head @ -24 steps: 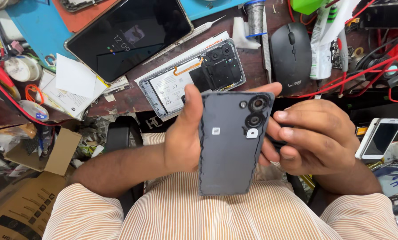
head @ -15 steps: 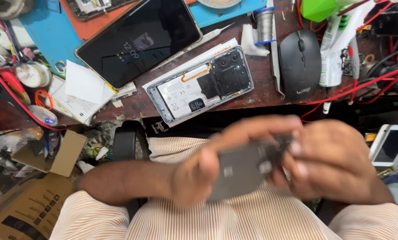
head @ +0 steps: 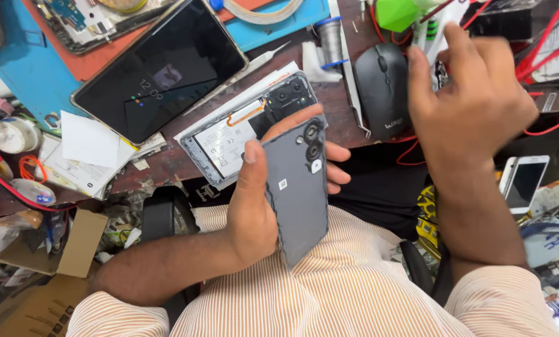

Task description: The person cleans the back cover of a smartphone with a wipe, sprays liquid onto it, and applies adhesive from a tube along the edges of the phone's internal frame. They then place the back cover onto the phone and secure it by wrapping a yellow rubber band around the device.

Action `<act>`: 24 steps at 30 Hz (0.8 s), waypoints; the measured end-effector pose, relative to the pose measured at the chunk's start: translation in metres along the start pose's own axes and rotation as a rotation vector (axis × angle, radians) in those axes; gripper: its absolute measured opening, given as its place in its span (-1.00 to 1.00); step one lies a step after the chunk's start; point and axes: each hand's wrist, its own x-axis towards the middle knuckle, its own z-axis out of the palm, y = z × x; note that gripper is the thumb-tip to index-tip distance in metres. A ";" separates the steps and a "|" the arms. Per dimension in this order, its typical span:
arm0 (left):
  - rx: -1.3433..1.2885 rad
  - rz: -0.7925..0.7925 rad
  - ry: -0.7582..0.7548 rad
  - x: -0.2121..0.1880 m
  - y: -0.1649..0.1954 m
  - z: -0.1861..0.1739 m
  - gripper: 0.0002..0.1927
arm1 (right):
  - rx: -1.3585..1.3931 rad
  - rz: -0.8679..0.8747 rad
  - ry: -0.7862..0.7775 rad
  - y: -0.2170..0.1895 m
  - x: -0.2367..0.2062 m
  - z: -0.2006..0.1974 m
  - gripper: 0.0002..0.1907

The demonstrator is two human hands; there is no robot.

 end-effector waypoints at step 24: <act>0.008 -0.017 -0.225 -0.003 -0.001 -0.003 0.04 | 1.540 0.501 -0.321 -0.013 -0.023 -0.062 -0.82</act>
